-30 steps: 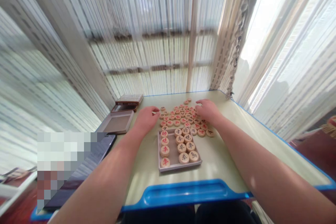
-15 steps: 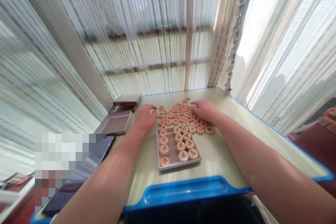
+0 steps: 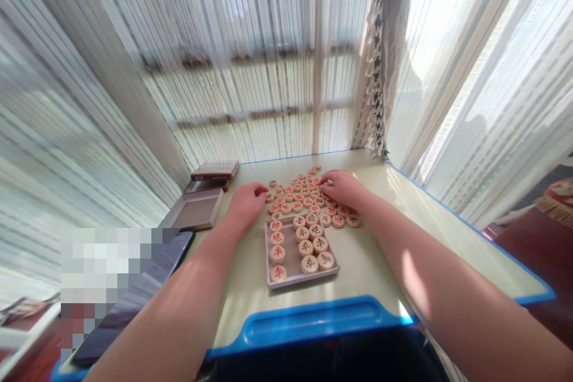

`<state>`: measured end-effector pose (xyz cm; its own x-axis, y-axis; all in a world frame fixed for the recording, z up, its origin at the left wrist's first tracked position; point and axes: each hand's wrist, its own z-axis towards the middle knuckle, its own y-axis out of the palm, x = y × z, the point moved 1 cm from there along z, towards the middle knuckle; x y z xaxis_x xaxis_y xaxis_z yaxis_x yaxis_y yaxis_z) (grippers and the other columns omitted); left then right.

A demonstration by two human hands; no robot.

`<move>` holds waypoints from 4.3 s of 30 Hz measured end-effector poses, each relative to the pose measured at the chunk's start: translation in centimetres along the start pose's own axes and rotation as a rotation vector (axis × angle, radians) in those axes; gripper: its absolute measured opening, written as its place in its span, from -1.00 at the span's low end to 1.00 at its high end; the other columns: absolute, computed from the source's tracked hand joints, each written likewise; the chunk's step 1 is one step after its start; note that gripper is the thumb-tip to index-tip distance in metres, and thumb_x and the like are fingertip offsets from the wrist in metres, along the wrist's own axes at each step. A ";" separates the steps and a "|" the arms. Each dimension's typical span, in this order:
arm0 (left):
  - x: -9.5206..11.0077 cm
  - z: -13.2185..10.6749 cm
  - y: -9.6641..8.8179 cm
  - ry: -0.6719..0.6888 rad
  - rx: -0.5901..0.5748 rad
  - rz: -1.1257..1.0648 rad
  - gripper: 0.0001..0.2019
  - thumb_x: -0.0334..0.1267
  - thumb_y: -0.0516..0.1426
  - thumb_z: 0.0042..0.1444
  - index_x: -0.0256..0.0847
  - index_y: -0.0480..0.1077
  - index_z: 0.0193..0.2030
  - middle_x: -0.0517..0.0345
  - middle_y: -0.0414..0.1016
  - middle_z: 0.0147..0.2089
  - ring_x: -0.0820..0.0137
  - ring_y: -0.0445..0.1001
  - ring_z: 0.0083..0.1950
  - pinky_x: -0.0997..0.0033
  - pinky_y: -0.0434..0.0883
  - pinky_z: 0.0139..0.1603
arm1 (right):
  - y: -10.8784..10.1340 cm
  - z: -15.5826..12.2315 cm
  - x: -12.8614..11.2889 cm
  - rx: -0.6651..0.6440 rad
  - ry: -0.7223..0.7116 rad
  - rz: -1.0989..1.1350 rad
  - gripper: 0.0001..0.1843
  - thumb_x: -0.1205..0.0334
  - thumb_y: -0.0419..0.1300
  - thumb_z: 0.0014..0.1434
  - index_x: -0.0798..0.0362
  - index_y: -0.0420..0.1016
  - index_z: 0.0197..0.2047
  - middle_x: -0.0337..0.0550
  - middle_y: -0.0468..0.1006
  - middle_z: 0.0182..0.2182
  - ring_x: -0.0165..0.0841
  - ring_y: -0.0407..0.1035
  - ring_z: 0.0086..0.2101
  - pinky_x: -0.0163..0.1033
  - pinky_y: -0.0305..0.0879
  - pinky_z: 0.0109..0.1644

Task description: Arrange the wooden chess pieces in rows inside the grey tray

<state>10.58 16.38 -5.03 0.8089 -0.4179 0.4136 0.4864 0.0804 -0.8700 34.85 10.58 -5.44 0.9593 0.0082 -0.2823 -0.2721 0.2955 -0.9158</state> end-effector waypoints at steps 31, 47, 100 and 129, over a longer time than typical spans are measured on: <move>3.0 -1.5 0.2 0.256 0.161 -0.194 -0.81 -0.27 0.07 0.05 -0.21 0.48 -0.25 0.11 0.54 -0.24 0.37 0.47 -0.22 0.39 0.40 -0.14 | 0.2 -0.7 -3.1 -0.095 0.218 1.000 -0.73 0.19 0.22 0.01 0.10 0.47 -0.19 -0.10 0.56 -0.33 -0.41 0.42 -0.36 -0.29 0.38 -0.24; 4.5 -2.6 -0.6 0.496 0.208 -0.292 -0.85 -0.26 0.09 0.09 -0.20 0.45 -0.25 0.14 0.50 -0.28 0.46 0.43 -0.30 0.44 0.39 -0.18 | -0.5 -1.4 -4.5 -0.260 0.105 1.141 -0.71 0.16 0.21 0.03 0.09 0.38 -0.18 -0.06 0.54 -0.27 -0.34 0.45 -0.29 -0.26 0.42 -0.26; 2.0 -2.1 0.2 0.339 0.246 -0.121 -0.76 -0.23 0.03 0.06 -0.23 0.48 -0.25 0.10 0.55 -0.32 0.39 0.46 -0.33 0.44 0.37 -0.24 | -2.9 -0.1 3.3 0.167 0.469 0.078 -0.74 0.20 0.12 -0.05 -0.02 0.56 -0.27 -0.15 0.57 -0.27 -0.28 0.42 -0.24 -0.29 0.27 -0.18; 2.2 -2.2 0.4 0.394 0.206 -0.075 -0.77 -0.24 0.01 0.08 -0.21 0.49 -0.31 0.12 0.55 -0.35 0.38 0.46 -0.33 0.45 0.34 -0.27 | -1.6 -0.2 0.2 -0.133 0.166 -0.184 -0.73 0.10 0.16 -0.06 0.02 0.56 -0.30 -0.07 0.56 -0.37 -0.22 0.38 -0.26 -0.24 0.25 -0.20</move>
<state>11.79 13.55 -5.05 0.6012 -0.7386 0.3050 0.6267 0.1989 -0.7534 35.44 9.90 -4.13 0.9709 -0.1939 -0.1406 -0.1125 0.1490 -0.9824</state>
